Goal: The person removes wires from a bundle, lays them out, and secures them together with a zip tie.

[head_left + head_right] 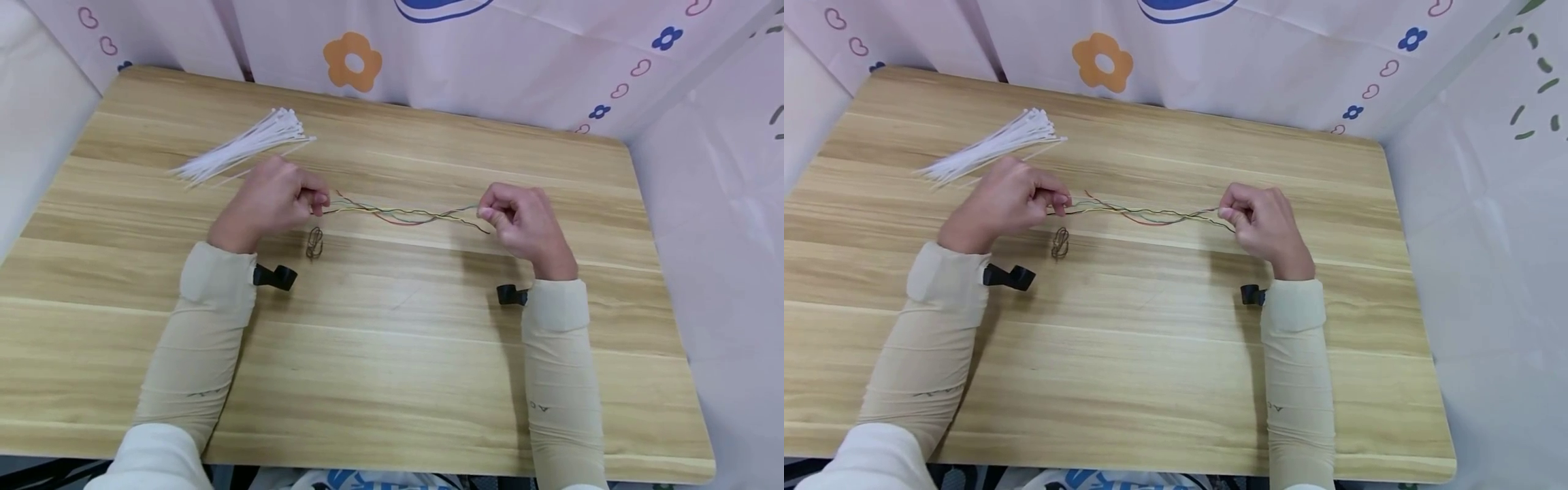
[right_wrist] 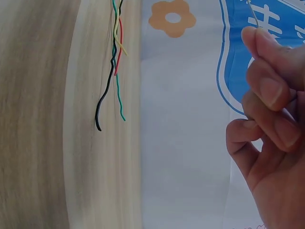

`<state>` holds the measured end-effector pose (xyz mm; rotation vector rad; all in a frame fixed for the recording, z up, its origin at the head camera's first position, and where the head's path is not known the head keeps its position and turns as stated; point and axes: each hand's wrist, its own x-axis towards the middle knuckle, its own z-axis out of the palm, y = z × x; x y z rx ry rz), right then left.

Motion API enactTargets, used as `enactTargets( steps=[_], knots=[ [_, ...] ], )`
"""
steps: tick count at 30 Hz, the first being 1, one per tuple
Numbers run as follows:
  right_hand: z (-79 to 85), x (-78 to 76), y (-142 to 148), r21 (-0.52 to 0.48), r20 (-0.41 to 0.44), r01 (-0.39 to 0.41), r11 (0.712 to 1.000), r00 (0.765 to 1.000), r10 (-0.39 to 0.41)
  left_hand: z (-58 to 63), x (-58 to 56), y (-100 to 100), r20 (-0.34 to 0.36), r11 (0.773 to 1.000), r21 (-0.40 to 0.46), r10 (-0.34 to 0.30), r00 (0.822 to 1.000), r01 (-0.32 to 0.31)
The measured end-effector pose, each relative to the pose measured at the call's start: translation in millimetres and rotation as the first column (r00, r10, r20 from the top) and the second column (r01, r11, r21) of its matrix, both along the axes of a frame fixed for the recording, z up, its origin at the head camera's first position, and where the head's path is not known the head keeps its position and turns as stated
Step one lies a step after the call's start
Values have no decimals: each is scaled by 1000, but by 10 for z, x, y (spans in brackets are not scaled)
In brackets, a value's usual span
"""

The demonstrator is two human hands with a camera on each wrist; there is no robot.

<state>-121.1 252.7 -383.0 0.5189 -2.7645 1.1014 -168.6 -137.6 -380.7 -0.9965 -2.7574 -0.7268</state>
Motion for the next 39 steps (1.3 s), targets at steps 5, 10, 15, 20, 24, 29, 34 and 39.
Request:
enactTargets(
  steps=[5,10,15,20,24,29,34,39],
  knots=[
    [-42,-11,42,6,26,10,1000,1000,-10,11,5,-1,27,1000,-1,8,1000,-8],
    [-68,-14,64,19,54,29,999,998,-30,2,-1,-9,45,1000,-8,-1,999,1],
    [-105,-40,78,54,58,32,998,998,-35,-27,-14,-17,42,999,-52,1,999,1],
    [-152,-65,80,98,68,52,994,996,-58,-48,-8,5,41,993,-116,34,999,-29],
    [-203,-99,62,175,68,71,982,994,-84,-66,6,34,45,978,-190,95,994,-85],
    [-222,-115,19,269,121,98,958,983,-135,-81,11,61,126,944,-295,193,973,-149],
    [-213,-129,-4,319,127,124,940,977,-172,-87,16,91,141,929,-324,237,961,-181],
    [-224,-143,-30,355,115,120,927,979,-170,-114,18,102,118,924,-326,250,961,-200]
  ],
)
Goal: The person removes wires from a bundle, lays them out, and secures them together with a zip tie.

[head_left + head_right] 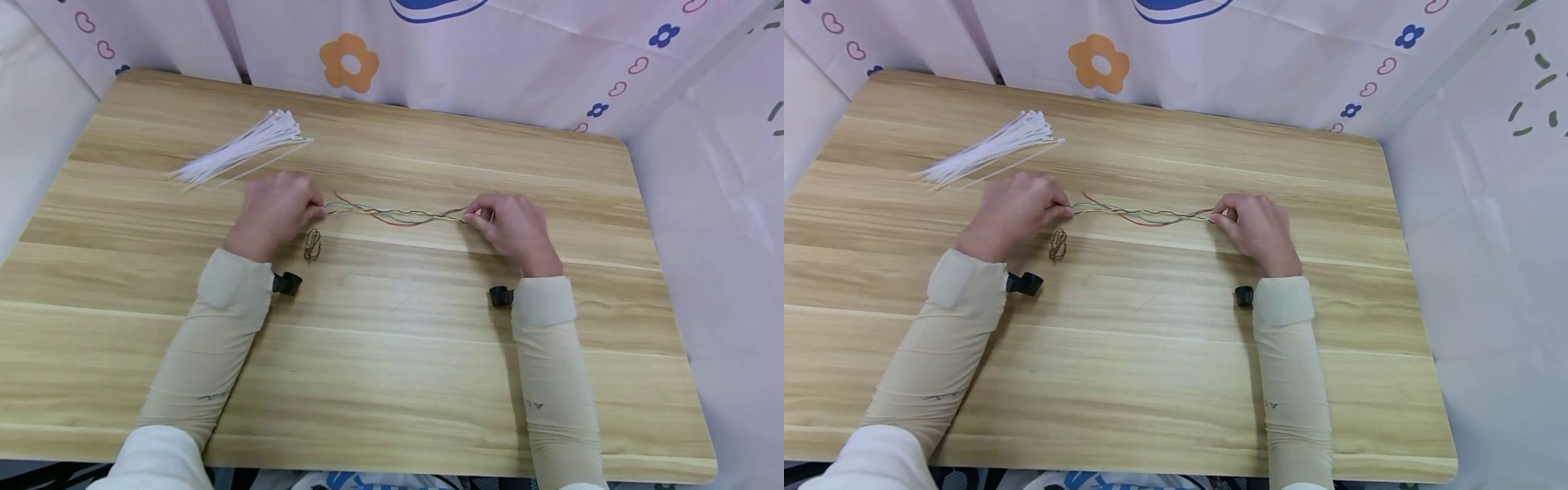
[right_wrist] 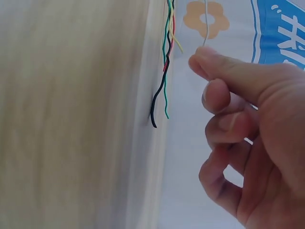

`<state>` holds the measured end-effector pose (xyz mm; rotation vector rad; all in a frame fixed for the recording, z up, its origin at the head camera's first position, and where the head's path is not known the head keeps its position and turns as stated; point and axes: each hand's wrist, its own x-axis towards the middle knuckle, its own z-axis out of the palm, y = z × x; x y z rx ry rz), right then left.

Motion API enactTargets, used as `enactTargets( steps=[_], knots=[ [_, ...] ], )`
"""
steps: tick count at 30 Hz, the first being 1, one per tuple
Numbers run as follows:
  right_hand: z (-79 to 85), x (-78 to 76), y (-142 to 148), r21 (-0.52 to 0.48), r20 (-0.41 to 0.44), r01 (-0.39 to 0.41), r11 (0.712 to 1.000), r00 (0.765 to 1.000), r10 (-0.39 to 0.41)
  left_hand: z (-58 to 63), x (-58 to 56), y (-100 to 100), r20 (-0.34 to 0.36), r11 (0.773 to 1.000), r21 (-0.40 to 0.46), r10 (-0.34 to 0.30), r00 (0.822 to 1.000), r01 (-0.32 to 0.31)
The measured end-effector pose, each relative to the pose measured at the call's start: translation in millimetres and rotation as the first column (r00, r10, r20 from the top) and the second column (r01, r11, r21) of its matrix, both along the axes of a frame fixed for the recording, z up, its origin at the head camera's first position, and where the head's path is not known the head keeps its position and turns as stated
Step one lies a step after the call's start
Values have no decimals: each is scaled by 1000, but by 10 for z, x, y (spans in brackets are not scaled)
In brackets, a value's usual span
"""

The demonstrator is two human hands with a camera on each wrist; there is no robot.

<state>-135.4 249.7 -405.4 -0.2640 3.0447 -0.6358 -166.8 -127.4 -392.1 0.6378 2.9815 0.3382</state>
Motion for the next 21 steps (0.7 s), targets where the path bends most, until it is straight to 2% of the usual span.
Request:
enactTargets(
  steps=[6,14,17,21],
  knots=[
    [8,7,-1,34,16,2,999,1000,-2,-15,9,4,-9,1000,-18,7,1000,-7],
    [74,28,5,-11,72,7,1000,997,-6,24,21,0,-75,997,-31,-76,994,74],
    [70,23,9,-11,81,12,1000,997,-11,19,19,-3,-74,996,-34,-84,994,81],
    [40,12,9,43,65,4,999,998,-7,-13,6,2,-52,997,-38,-63,997,61]
  ],
)
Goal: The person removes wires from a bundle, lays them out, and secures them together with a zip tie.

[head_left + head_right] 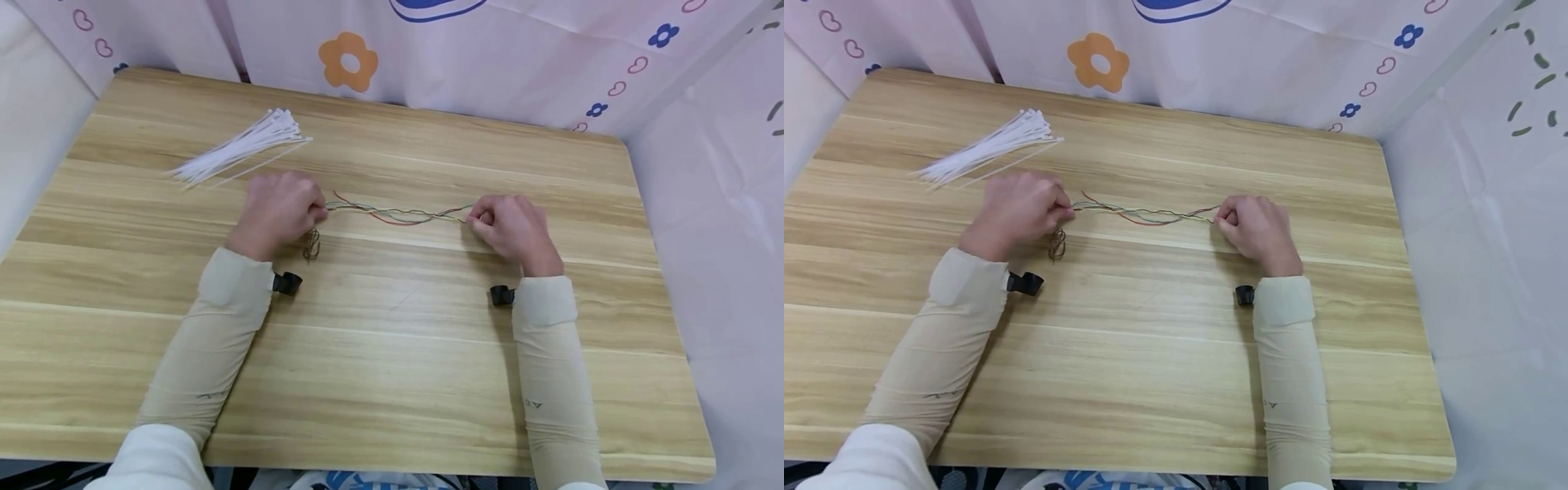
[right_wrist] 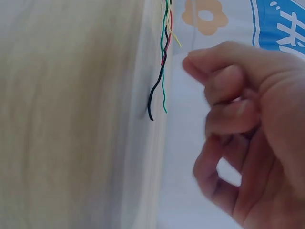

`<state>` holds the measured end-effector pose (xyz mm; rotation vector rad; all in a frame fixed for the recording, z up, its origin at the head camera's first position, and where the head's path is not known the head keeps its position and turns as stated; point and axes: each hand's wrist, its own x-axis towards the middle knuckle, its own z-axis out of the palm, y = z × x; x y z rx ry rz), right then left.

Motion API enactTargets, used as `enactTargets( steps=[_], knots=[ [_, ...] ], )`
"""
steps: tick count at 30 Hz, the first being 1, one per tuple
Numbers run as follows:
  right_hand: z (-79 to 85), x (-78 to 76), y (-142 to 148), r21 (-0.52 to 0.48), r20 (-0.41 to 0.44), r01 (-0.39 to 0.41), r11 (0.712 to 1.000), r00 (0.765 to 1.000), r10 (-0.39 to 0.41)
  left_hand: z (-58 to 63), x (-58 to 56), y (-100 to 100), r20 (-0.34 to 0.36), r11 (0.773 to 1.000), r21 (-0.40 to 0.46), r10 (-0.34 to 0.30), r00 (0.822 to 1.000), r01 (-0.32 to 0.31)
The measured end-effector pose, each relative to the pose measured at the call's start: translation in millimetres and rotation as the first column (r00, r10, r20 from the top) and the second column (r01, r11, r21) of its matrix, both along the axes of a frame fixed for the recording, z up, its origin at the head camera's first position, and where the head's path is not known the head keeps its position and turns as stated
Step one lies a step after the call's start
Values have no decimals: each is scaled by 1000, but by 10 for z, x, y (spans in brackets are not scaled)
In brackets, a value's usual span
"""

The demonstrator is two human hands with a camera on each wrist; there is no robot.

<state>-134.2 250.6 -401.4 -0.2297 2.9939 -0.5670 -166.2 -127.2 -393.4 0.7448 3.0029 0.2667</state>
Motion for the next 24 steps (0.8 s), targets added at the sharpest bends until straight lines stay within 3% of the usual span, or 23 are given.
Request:
enactTargets(
  steps=[10,16,18,21,24],
  knots=[
    [-33,-14,-57,77,-31,39,996,999,-37,9,9,15,54,997,5,71,996,-71],
    [4,9,-52,65,-30,82,995,996,-80,127,47,-40,157,994,-1,104,982,-105],
    [25,19,-44,49,-32,93,994,995,-91,173,60,-64,226,994,-8,107,968,-108],
    [53,33,-30,32,-29,98,995,995,-97,216,75,-86,362,994,-22,105,926,-104],
    [76,47,-27,26,-24,90,996,996,-90,218,85,-77,451,995,-25,101,887,-100]
  ],
)
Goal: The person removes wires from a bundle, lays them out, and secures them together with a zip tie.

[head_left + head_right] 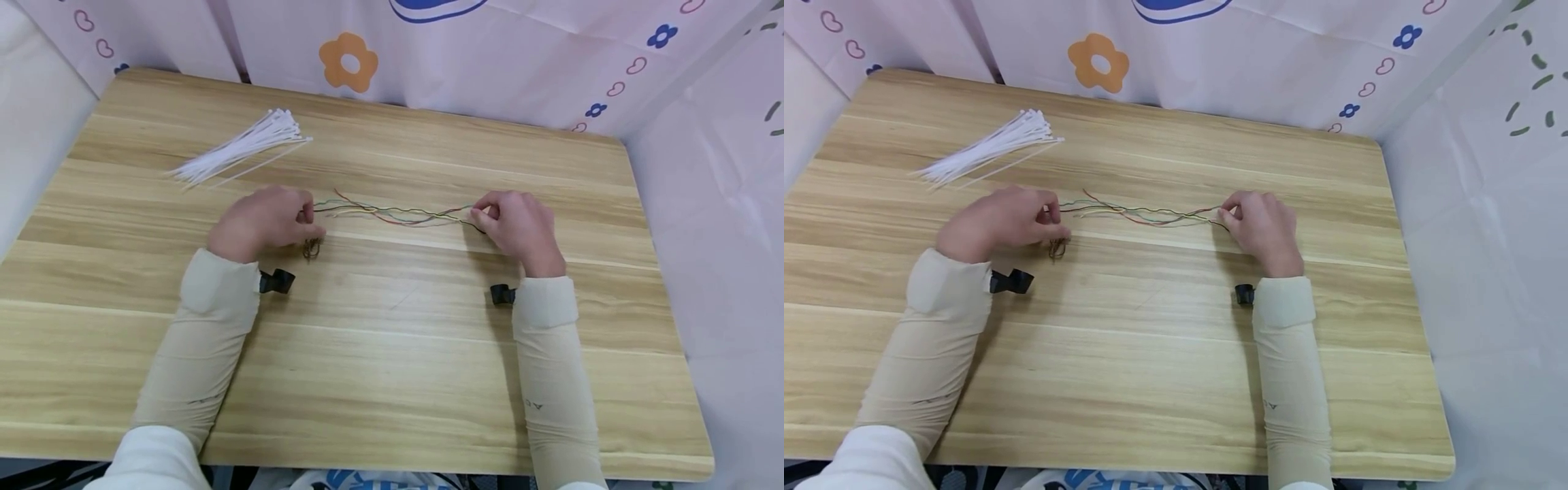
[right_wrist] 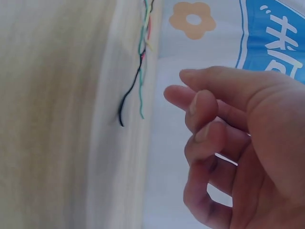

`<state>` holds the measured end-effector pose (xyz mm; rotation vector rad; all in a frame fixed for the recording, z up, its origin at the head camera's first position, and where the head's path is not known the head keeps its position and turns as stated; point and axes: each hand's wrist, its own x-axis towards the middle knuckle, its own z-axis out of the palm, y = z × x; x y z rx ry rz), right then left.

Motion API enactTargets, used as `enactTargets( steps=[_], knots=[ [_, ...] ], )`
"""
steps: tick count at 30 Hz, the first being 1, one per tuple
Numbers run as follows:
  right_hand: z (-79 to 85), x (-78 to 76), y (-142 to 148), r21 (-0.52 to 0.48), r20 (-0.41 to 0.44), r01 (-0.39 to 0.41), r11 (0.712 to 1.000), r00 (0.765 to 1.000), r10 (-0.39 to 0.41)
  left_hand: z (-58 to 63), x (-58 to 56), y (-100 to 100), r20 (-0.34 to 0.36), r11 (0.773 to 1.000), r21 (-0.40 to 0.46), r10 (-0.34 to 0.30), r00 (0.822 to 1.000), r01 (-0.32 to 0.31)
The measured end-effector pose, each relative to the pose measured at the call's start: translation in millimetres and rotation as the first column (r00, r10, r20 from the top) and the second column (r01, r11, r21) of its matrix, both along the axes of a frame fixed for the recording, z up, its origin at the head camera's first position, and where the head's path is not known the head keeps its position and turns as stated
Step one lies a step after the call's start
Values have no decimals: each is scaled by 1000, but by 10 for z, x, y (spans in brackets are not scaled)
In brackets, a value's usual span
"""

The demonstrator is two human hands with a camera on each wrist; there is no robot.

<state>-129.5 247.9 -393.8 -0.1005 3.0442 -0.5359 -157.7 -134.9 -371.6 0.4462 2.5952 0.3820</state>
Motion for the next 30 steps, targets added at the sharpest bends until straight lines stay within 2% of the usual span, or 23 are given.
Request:
enactTargets(
  steps=[3,9,13,16,19,23,30],
  knots=[
    [31,12,-18,-2,9,-17,1000,1000,17,-33,-1,35,18,999,18,-29,999,29],
    [140,71,-173,-40,42,-105,994,993,107,-123,-23,97,14,983,113,-144,989,142],
    [237,146,-361,-90,47,-203,975,977,207,-130,-39,126,2,974,159,-161,987,159],
    [282,202,-525,-137,44,-281,950,956,289,-118,-53,156,-44,959,227,-165,985,171],
    [279,243,-698,-202,49,-342,918,932,359,-95,-48,207,-92,932,311,-163,982,184],
    [208,268,-905,-277,28,-386,880,912,409,-57,-7,287,-143,890,401,-174,974,218],
    [56,283,-1104,-296,-89,-414,861,909,407,-33,63,432,-209,792,524,-238,949,314]
  ],
)
